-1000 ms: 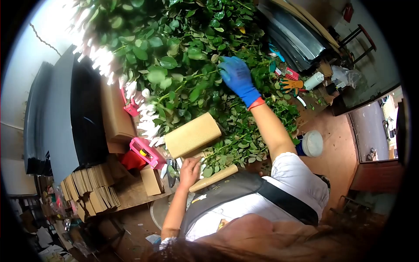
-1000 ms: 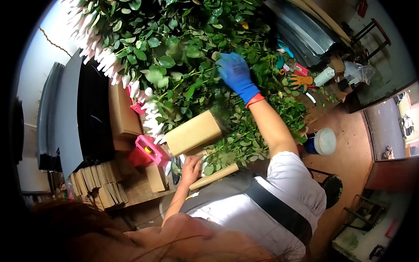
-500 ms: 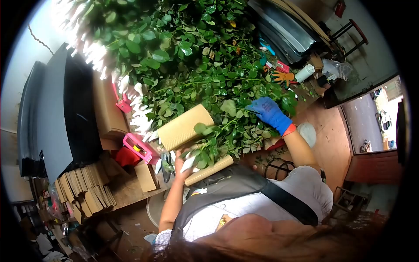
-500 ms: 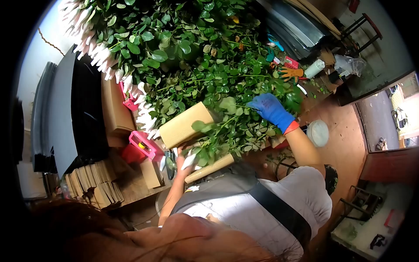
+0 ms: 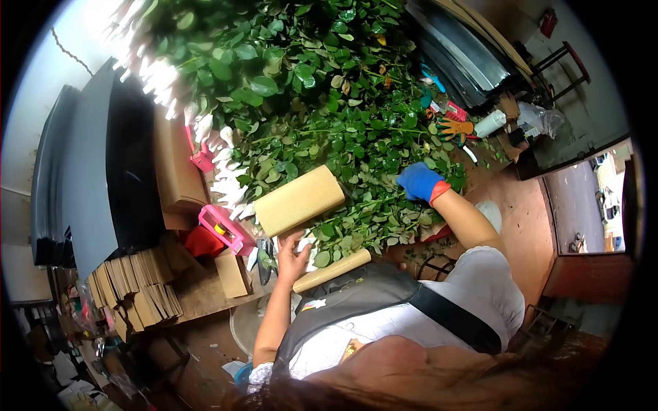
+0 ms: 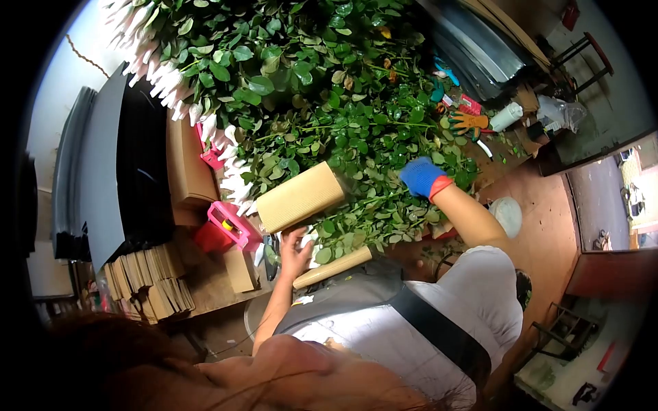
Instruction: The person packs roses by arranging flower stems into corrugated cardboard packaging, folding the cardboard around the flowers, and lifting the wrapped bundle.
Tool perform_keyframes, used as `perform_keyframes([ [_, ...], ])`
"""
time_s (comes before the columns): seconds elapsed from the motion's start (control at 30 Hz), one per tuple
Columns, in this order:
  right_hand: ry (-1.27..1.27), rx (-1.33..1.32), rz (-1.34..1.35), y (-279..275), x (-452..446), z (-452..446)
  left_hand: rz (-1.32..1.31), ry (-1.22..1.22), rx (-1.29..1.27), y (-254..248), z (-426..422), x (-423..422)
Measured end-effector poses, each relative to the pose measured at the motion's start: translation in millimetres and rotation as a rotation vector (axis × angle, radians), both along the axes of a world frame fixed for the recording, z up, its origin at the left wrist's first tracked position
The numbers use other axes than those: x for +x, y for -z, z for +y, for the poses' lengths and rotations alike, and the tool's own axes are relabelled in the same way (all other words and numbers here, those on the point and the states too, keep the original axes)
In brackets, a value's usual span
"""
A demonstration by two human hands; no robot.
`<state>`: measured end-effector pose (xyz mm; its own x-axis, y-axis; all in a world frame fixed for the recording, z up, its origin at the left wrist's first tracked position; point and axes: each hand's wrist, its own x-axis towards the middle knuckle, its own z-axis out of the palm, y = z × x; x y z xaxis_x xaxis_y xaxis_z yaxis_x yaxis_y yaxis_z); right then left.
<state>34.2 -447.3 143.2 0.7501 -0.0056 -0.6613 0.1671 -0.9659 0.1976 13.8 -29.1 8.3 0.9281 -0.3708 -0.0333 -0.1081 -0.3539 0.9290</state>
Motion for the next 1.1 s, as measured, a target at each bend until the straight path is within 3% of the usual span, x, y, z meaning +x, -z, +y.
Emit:
perform_keyframes([
  [0.07, 0.052, 0.095, -0.253, -8.8, 33.7, 16.4, 0.023, 0.007, 0.0, 2.0, 1.6, -1.0],
  [0.13, -0.079, 0.428, -0.862, 2.3, 74.0, 32.2, 0.039, -0.005, 0.0, 6.7, 0.4, -1.3],
  [0.2, -0.25, 0.526, -1.299, 21.4, 120.4, 56.0, 0.002, -0.001, 0.077, 5.7, 0.1, -0.4],
  [0.3, -0.232, 0.152, -1.127, 60.8, 171.2, 69.5, -0.055, 0.01, 0.125, 5.9, 0.2, -0.9],
  [0.4, 0.154, 0.272, -0.727, 34.6, 184.1, 66.4, -0.02, 0.001, 0.152, 4.6, 1.7, -1.4],
  [0.5, -0.055, 0.633, -1.337, -20.4, 126.0, 28.3, -0.053, -0.002, 0.113, 8.0, 1.3, -1.2],
  [0.6, -0.085, 0.539, -1.175, -48.0, 84.1, -4.6, 0.024, -0.01, 0.078, 0.1, -1.6, -3.0],
  [0.7, -0.171, 0.679, -1.349, -108.6, 45.0, -13.8, -0.01, -0.005, 0.09, 12.2, -0.4, -1.8],
  [0.8, -0.205, 0.625, -1.161, -119.4, 5.2, -15.1, 0.015, -0.008, 0.042, 15.3, 1.0, -1.6],
  [0.93, -0.144, 0.723, -1.012, -72.2, -35.2, -5.4, -0.034, -0.03, 0.084, 35.0, 1.5, 0.7],
  [1.0, -0.128, 0.741, -0.974, -23.8, -43.6, 0.6, -0.293, 0.065, 0.141, 38.8, 4.0, 7.3],
  [1.03, -0.159, 0.672, -0.995, 9.3, -47.3, -2.0, -0.237, 0.034, 0.131, 33.8, 2.5, 6.5],
  [1.1, -0.223, 0.242, -0.963, 22.1, -57.7, 17.8, -0.127, -0.008, 0.09, 23.5, -0.7, 4.5],
])
